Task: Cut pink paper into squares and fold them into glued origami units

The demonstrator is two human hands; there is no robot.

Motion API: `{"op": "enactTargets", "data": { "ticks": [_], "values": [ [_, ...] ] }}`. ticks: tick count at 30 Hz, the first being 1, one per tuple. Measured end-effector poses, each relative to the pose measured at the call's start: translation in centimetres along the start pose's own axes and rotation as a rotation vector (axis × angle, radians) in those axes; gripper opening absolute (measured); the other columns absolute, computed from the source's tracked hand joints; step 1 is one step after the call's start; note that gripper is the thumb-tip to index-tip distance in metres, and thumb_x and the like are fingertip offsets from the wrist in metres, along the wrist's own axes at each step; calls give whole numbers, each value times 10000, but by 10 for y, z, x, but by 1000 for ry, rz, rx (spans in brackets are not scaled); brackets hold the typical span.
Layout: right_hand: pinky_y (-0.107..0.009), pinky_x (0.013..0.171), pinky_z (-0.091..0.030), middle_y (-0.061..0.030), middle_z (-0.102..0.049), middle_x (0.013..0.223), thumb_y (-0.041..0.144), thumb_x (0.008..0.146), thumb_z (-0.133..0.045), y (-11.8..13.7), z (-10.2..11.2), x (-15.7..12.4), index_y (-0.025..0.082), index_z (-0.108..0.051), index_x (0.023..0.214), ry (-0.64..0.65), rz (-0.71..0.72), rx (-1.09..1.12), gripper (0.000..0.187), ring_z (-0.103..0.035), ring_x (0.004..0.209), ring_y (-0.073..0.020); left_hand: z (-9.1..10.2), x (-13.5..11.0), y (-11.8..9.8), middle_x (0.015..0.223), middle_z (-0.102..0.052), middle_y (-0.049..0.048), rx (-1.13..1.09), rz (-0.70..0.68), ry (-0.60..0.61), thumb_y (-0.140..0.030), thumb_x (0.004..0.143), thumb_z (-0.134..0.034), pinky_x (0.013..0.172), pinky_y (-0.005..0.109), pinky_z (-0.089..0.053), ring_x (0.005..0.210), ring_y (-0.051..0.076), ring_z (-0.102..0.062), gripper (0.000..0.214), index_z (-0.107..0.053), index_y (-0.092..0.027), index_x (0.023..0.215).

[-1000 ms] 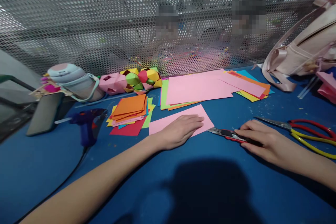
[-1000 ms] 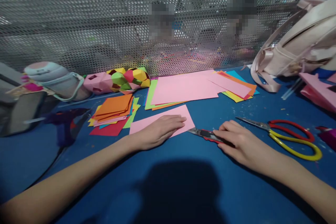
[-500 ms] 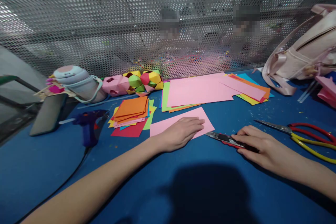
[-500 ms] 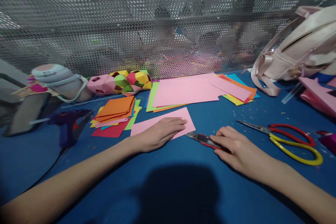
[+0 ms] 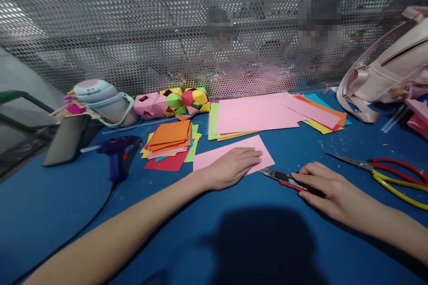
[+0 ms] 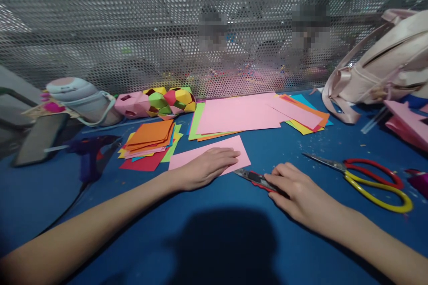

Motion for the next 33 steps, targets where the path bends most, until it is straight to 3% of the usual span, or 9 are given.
{"op": "enactTargets", "data": {
  "ticks": [18,25,29,33],
  "values": [
    [-323,733,-486,-84,-594,918,217,893,-478,12,-10,8,219,-614,1156,-20,27,57,295,-558,839,-191,-1,1,2,1362,-502,92,-18,9,-13,-200,954,-335,1071,399,-356,1280,193,-430,344,-508,-164,1250],
    [-330,763,-483,-82,-591,926,240,899,-483,12,-10,4,210,-618,1130,15,12,17,269,-553,859,-195,5,3,2,1341,-517,114,-93,60,-32,-174,936,-357,1047,378,-386,1242,190,-467,279,-548,-140,1135],
    [-323,773,-493,-82,-599,952,192,866,-499,15,-9,2,217,-617,1116,12,15,3,278,-563,884,-195,10,2,7,1407,-442,103,-180,115,60,-148,924,-332,1052,337,-385,1282,165,-424,269,-575,-153,1039],
    [-343,810,-502,-92,-603,1017,172,853,-488,15,-9,-1,225,-557,1210,6,13,-15,368,-571,945,-209,20,-4,7,1402,-453,85,-77,35,106,-198,938,-348,1108,372,-304,1331,192,-356,305,-592,-169,1119]
  ]
}}
Point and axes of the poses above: each hand's wrist, its own x-axis towards the middle knuckle, its own z-axis out of the back of the hand, y = z × x, the point moved 9 cm from there along x, towards the middle knuckle
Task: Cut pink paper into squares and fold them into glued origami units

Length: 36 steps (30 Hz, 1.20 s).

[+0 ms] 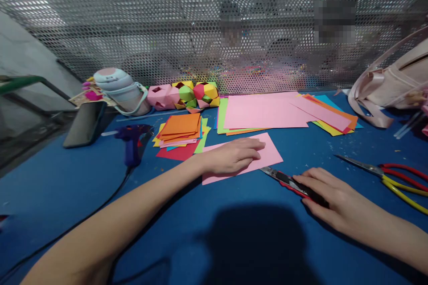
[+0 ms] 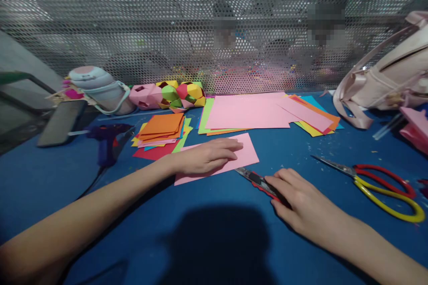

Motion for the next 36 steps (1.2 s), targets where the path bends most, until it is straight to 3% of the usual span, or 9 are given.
{"op": "enactTargets", "data": {
  "ticks": [3,8,17,36],
  "values": [
    [-344,816,-510,-94,-606,1038,240,878,-486,-2,-1,-1,232,-565,1194,-1,-9,-12,326,-580,960,-213,3,-9,8,1411,-447,58,101,19,3,-296,955,-361,1125,419,-252,1342,219,-336,345,-549,-213,1232],
    [-320,780,-522,-93,-613,995,264,885,-483,-1,1,1,214,-595,1159,-46,21,-5,300,-599,919,-204,-10,-24,19,1465,-365,48,132,51,71,-332,965,-341,1122,439,-227,1377,237,-269,396,-456,-246,1334],
    [-285,743,-520,-83,-597,982,267,899,-459,0,-4,6,211,-599,1143,28,-17,56,287,-595,880,-180,-16,-26,23,1472,-354,38,136,51,64,-339,971,-325,1128,440,-198,1384,225,-254,394,-444,-263,1339],
    [-270,765,-514,-88,-590,986,220,906,-459,11,-5,7,179,-573,1175,-14,74,44,296,-585,896,-166,-17,-25,23,1486,-328,21,154,71,105,-373,978,-272,1135,404,-171,1393,202,-226,422,-434,-255,1350]
  ]
}}
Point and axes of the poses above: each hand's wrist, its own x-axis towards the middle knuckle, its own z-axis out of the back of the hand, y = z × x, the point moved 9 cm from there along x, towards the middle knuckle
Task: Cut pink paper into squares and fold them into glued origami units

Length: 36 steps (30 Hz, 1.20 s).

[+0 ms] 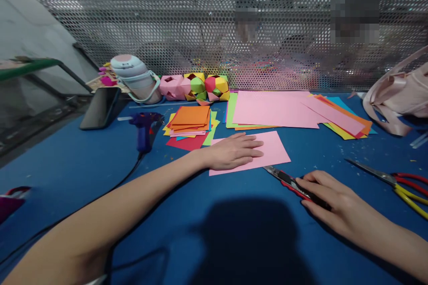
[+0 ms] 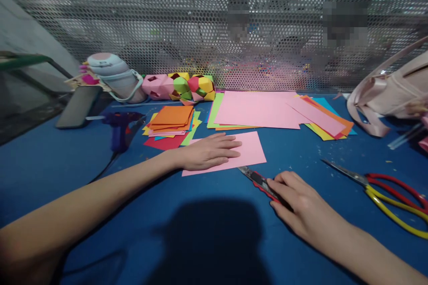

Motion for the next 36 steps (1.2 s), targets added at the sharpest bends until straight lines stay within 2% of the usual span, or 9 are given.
{"op": "enactTargets", "data": {
  "ticks": [4,9,16,36],
  "values": [
    [-270,775,-512,-94,-579,1000,217,912,-448,2,-3,3,173,-566,1169,29,2,7,286,-583,898,-163,1,0,1,1481,-338,15,2,6,-18,-381,979,-268,1131,395,-186,1388,198,-240,421,-437,-262,1346],
    [-269,768,-518,-91,-587,985,216,904,-466,5,-2,5,176,-573,1176,-1,17,-4,295,-584,903,-168,1,-1,-2,1478,-344,33,57,-44,-43,-357,978,-289,1133,377,-176,1388,199,-238,414,-446,-243,1343],
    [-273,753,-529,-93,-601,972,218,893,-480,9,-2,8,175,-586,1173,-26,31,-4,303,-593,892,-173,1,1,-3,1479,-341,39,75,-43,-29,-341,976,-300,1125,384,-189,1390,210,-231,411,-444,-236,1346],
    [-300,778,-524,-98,-599,988,222,906,-458,17,-7,16,196,-576,1180,51,56,9,299,-587,908,-185,0,1,-1,1483,-334,35,58,-63,-62,-343,976,-291,1120,380,-183,1389,200,-232,412,-432,-250,1351]
  ]
}}
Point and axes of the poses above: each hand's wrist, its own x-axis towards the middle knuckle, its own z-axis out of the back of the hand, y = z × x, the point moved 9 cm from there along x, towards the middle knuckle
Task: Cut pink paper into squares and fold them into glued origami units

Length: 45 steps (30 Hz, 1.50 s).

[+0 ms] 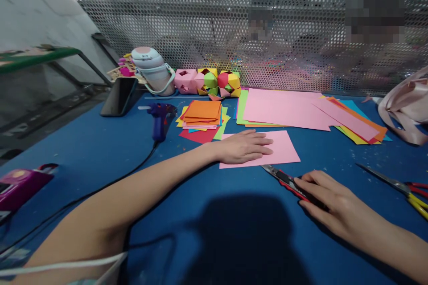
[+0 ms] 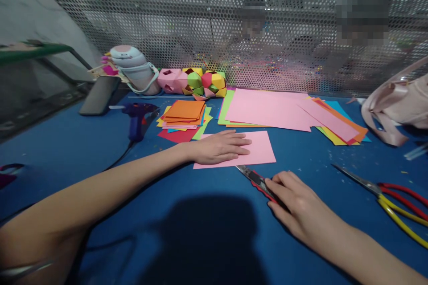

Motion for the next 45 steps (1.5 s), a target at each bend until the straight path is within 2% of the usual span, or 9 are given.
{"op": "enactTargets", "data": {
  "ticks": [12,18,35,40,45],
  "values": [
    [-302,788,-520,-103,-581,1002,217,916,-445,3,-7,3,186,-548,1206,42,23,-7,310,-576,926,-186,1,0,1,1490,-323,13,-28,25,10,-363,975,-276,1126,358,-154,1392,193,-219,419,-428,-268,1353],
    [-316,770,-530,-117,-585,981,206,904,-451,8,-8,5,156,-561,1186,-5,45,-40,306,-585,901,-200,0,0,0,1488,-326,26,-9,14,12,-360,976,-278,1118,356,-169,1384,202,-237,422,-434,-247,1352],
    [-318,756,-540,-114,-585,962,194,898,-454,17,-13,12,161,-564,1171,17,58,-26,297,-593,870,-197,1,2,1,1495,-312,5,-66,49,25,-370,977,-251,1120,370,-172,1389,189,-229,427,-421,-270,1356],
    [-339,773,-535,-126,-574,976,185,904,-436,20,-18,13,147,-524,1224,27,74,-38,334,-582,893,-205,1,1,1,1494,-313,17,-66,38,15,-372,977,-251,1120,374,-171,1387,194,-231,432,-423,-254,1355],
    [-317,762,-538,-112,-578,971,179,895,-450,22,-18,16,171,-536,1211,16,76,-45,328,-588,877,-194,2,2,1,1487,-328,10,-75,39,13,-373,973,-263,1117,368,-179,1383,193,-243,424,-425,-270,1352]
  ]
}}
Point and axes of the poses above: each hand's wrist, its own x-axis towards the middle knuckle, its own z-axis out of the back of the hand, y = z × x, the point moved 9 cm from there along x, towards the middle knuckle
